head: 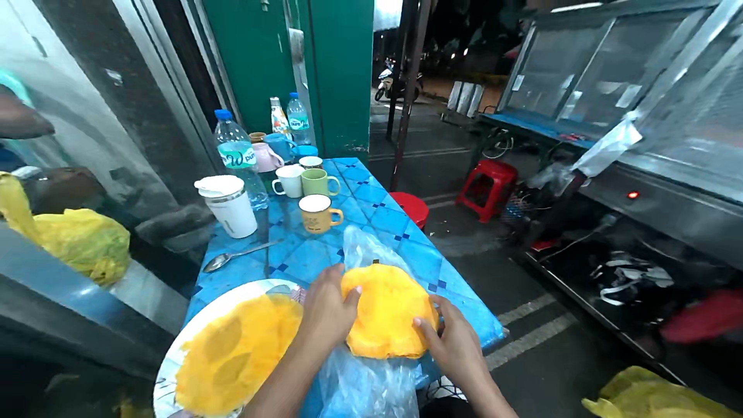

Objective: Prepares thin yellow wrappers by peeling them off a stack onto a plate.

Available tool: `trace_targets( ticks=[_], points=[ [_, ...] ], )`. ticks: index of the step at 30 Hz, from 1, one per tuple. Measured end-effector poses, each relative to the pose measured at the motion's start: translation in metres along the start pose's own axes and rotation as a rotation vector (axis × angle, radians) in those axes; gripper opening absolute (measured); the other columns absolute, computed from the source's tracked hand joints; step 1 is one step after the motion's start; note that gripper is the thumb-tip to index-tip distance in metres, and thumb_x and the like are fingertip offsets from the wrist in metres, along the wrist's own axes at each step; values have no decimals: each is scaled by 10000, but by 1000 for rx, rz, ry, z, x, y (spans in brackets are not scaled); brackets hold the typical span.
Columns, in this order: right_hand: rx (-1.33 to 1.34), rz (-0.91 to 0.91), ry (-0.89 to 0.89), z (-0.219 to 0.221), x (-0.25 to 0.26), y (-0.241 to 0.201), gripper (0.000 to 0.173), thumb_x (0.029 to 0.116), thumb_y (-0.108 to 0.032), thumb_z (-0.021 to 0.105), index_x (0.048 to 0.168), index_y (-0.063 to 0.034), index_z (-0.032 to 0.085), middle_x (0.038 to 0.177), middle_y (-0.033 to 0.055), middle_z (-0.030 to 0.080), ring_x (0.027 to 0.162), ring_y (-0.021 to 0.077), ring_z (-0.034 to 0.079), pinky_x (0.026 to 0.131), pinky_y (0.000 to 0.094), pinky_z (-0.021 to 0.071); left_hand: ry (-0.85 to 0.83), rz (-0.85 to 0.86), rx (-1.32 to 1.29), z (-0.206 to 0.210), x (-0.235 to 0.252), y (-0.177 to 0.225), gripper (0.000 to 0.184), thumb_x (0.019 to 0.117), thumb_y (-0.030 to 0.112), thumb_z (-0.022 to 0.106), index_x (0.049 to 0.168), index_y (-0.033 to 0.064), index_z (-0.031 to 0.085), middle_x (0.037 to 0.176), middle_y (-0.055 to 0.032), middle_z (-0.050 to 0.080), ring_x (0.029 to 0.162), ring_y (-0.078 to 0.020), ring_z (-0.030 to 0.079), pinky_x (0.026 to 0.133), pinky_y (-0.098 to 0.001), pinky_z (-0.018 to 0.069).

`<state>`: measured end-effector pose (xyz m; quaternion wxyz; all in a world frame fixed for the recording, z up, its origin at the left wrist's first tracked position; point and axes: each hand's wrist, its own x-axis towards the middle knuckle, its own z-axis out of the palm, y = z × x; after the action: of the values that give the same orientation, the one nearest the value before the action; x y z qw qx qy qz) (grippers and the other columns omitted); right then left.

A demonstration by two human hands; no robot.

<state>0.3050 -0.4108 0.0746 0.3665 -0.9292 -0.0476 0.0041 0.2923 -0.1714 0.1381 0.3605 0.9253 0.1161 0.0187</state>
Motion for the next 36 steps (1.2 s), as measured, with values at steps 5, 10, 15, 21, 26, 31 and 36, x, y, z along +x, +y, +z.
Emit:
trace_targets(
  ticks=[5, 10, 15, 21, 26, 31, 36],
  points=[
    [339, 2, 78, 5, 5, 0, 651, 836, -237, 808, 1392, -66, 517, 1143, 138, 671, 907, 224, 713, 789, 405, 614, -177, -125, 103, 11, 30, 2, 623, 1010, 360, 633, 1481, -10, 461, 1411, -241, 556, 1325, -378, 538, 1120, -541, 417],
    [714, -57, 143, -9, 15, -20, 625, 773, -10, 803, 1328, -32, 517, 1099, 133, 673, 840, 229, 737, 701, 373, 662, -109, -127, -21, 11, 25, -3, 624, 995, 344, 659, 1499, 37, 458, 1434, -230, 536, 1328, -375, 532, 1118, -543, 420],
    [673, -201, 210, -59, 41, -30, 510, 873, -1, 723, 1356, -36, 562, 1150, 116, 707, 908, 222, 731, 754, 389, 641, -64, -67, -377, 9, 4, -6, 656, 987, 325, 673, 1503, 19, 408, 1239, -181, 652, 1039, -278, 682, 939, -469, 554],
    [624, -332, -73, -109, 71, -57, 496, 925, 65, 639, 1387, -78, 532, 1002, 125, 753, 815, 218, 743, 713, 364, 632, -80, -187, -703, 18, -9, -12, 477, 1082, 338, 510, 1397, -17, 471, 1044, -157, 638, 882, -228, 692, 789, -387, 601],
    [475, -444, -557, -125, 115, -73, 464, 910, 57, 580, 1358, -61, 563, 967, 140, 752, 767, 185, 731, 670, 316, 616, 5, -154, -491, 24, -23, -30, 527, 1041, 363, 582, 1403, -5, 475, 1107, -150, 665, 906, -244, 717, 808, -426, 616],
    [363, -516, -1042, -101, 164, -93, 355, 940, -11, 566, 1290, -55, 603, 1008, 90, 762, 855, 115, 732, 756, 273, 607, -168, -92, -424, 15, -44, -27, 354, 1057, 316, 550, 1195, 11, 664, 1085, -132, 708, 878, -216, 747, 824, -407, 640],
    [-7, -537, -1146, -19, 179, -112, 260, 970, 53, 578, 1218, 31, 652, 1094, 130, 723, 977, 176, 683, 895, 385, 551, -460, -46, -254, -2, -63, -22, 471, 1079, 420, 482, 904, 47, 711, 766, -35, 723, 640, -143, 715, 646, -348, 624]
  ],
)
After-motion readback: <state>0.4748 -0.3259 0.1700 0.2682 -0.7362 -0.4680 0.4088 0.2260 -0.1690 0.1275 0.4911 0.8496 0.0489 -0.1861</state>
